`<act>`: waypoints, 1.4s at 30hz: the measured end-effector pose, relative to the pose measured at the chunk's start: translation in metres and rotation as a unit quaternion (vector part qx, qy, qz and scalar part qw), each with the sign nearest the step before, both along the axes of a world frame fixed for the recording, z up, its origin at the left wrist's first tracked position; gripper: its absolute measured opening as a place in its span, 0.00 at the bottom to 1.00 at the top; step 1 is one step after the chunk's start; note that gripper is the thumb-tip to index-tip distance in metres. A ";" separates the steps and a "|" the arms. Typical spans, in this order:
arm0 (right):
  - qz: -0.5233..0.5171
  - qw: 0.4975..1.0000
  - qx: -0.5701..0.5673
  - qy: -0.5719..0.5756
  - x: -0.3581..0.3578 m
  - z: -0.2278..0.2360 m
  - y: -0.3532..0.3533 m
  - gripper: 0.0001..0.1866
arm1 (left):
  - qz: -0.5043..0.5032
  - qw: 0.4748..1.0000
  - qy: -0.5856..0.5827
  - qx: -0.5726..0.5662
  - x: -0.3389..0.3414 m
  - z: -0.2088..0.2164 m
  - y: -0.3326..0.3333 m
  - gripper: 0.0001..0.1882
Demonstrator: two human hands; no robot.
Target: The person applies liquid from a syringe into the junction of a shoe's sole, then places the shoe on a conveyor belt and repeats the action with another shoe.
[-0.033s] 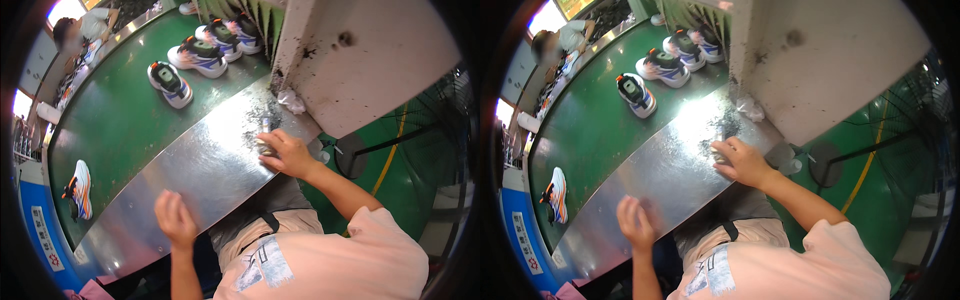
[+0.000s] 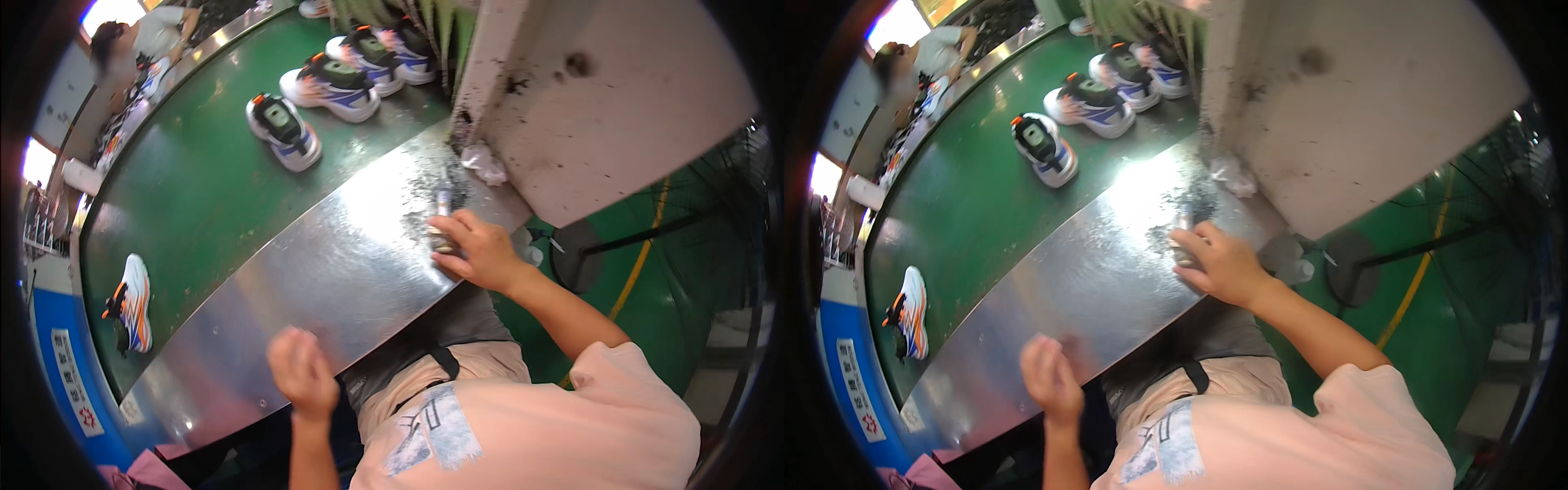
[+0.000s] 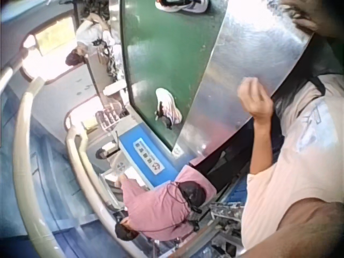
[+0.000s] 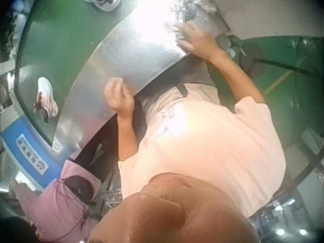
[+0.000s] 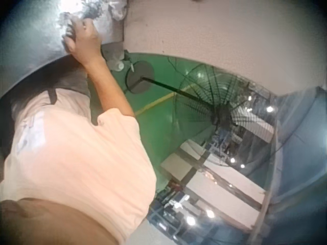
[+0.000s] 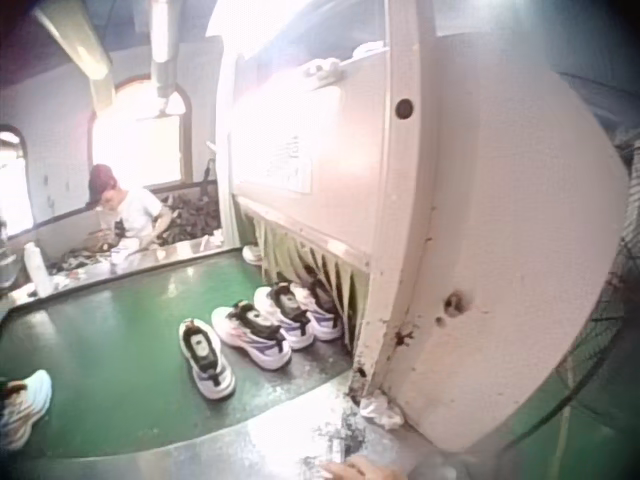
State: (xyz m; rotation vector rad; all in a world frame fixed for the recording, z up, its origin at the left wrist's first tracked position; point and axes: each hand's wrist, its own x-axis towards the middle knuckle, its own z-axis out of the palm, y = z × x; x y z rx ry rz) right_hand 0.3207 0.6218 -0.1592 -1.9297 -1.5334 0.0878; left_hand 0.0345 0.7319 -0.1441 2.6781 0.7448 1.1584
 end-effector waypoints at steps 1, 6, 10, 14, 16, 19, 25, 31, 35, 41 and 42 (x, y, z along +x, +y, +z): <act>0.005 1.000 -0.028 0.002 0.005 -0.002 -0.009 0.23 | -0.005 1.000 0.008 -0.028 -0.005 -0.006 -0.034 0.10; 0.036 0.996 -0.087 -0.001 0.044 0.009 -0.055 0.27 | 0.092 0.978 0.052 -0.179 -0.008 -0.023 -0.157 0.08; 0.034 0.994 -0.102 -0.014 0.074 0.050 -0.082 0.31 | 0.222 0.907 0.060 -0.351 0.004 -0.016 -0.183 0.05; 0.002 0.999 -0.051 -0.015 0.083 0.071 -0.124 0.31 | 0.266 0.816 0.092 -0.505 0.001 -0.023 -0.216 0.08; 0.091 0.995 -0.012 0.027 0.097 0.083 -0.148 0.22 | 0.215 0.785 0.094 -0.573 -0.007 -0.023 -0.215 0.11; 0.246 0.947 -0.202 0.041 0.078 0.084 -0.186 0.10 | 0.108 0.747 0.116 -0.646 -0.013 -0.010 -0.208 0.14; 0.079 0.684 -0.629 0.360 0.057 0.098 -0.196 0.14 | 0.015 0.713 0.133 -0.688 -0.021 -0.024 -0.180 0.20; -0.065 0.560 -0.588 0.580 0.093 0.013 -0.241 0.15 | 0.092 0.604 0.045 -0.790 -0.061 -0.042 -0.161 0.15; -0.003 0.482 -0.653 0.584 0.075 -0.034 -0.288 0.14 | 0.122 0.637 0.022 -0.761 -0.031 -0.063 -0.107 0.14; 0.106 0.404 -0.578 0.701 -0.003 -0.069 -0.333 0.18 | 0.008 0.724 0.091 -0.684 0.080 -0.049 -0.049 0.13; 0.126 0.392 -0.549 0.728 -0.023 -0.106 -0.353 0.19 | -0.009 0.729 0.103 -0.677 0.094 -0.048 -0.048 0.12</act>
